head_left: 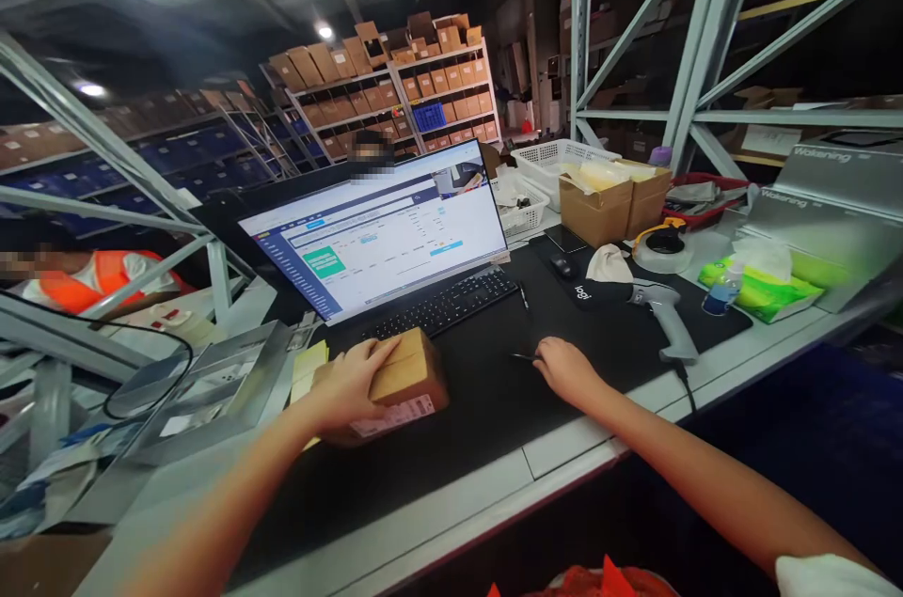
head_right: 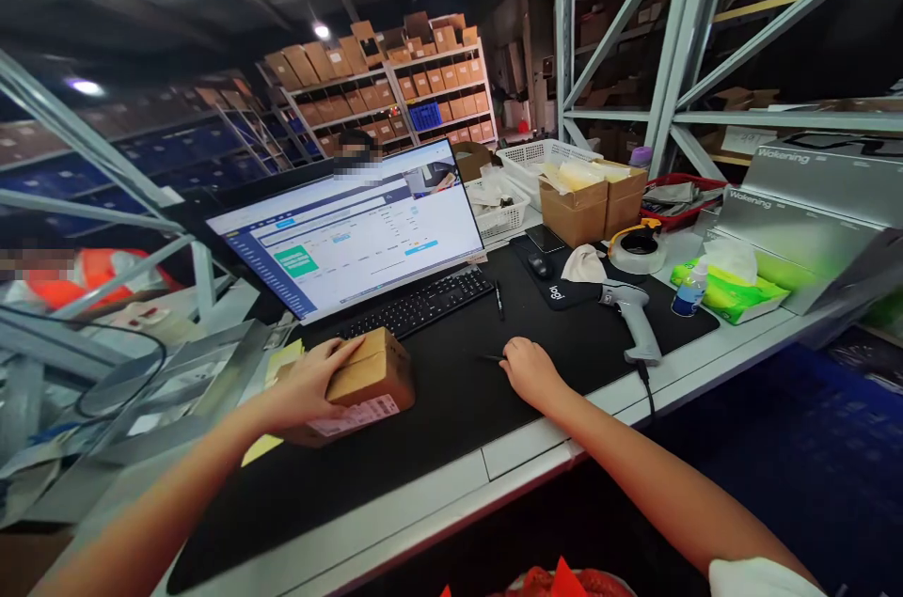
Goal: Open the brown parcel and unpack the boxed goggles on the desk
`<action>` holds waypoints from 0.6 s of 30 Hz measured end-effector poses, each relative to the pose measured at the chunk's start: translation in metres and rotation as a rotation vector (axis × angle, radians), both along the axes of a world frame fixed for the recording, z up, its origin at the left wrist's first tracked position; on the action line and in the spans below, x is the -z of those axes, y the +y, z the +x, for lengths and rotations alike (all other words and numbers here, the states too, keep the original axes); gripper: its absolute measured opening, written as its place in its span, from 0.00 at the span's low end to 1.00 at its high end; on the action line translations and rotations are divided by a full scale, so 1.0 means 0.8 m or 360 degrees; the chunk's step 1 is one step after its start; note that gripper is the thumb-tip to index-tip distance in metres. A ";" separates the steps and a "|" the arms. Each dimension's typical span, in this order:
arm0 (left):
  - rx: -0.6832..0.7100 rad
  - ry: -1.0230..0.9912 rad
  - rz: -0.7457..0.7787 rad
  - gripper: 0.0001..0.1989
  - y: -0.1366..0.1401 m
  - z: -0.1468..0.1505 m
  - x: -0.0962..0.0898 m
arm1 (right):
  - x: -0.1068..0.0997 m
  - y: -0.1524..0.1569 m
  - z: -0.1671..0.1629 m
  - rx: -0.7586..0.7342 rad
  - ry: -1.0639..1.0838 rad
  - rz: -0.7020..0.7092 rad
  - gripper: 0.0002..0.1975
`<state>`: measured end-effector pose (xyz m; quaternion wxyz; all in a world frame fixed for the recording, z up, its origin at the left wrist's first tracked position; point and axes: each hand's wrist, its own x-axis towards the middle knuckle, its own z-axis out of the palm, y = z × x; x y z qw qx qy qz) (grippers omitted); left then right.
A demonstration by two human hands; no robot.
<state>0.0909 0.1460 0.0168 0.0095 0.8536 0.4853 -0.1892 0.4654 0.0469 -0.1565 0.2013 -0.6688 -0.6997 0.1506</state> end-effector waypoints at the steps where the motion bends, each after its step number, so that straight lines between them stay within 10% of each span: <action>1: 0.0040 -0.0066 -0.0060 0.60 0.003 0.000 -0.001 | -0.001 -0.003 0.002 0.0001 0.0022 0.0012 0.08; 6: 0.0295 -0.0221 -0.0292 0.52 -0.020 -0.006 0.003 | -0.007 -0.029 0.014 -0.0009 0.0246 0.0061 0.11; 12: 0.0374 -0.0472 0.0591 0.45 -0.119 0.020 0.060 | -0.030 -0.059 -0.011 -0.0243 0.0553 0.0288 0.14; 18: -0.0065 -0.1082 0.1278 0.29 -0.162 0.057 0.123 | -0.068 -0.053 -0.068 -0.0838 0.0463 0.0503 0.13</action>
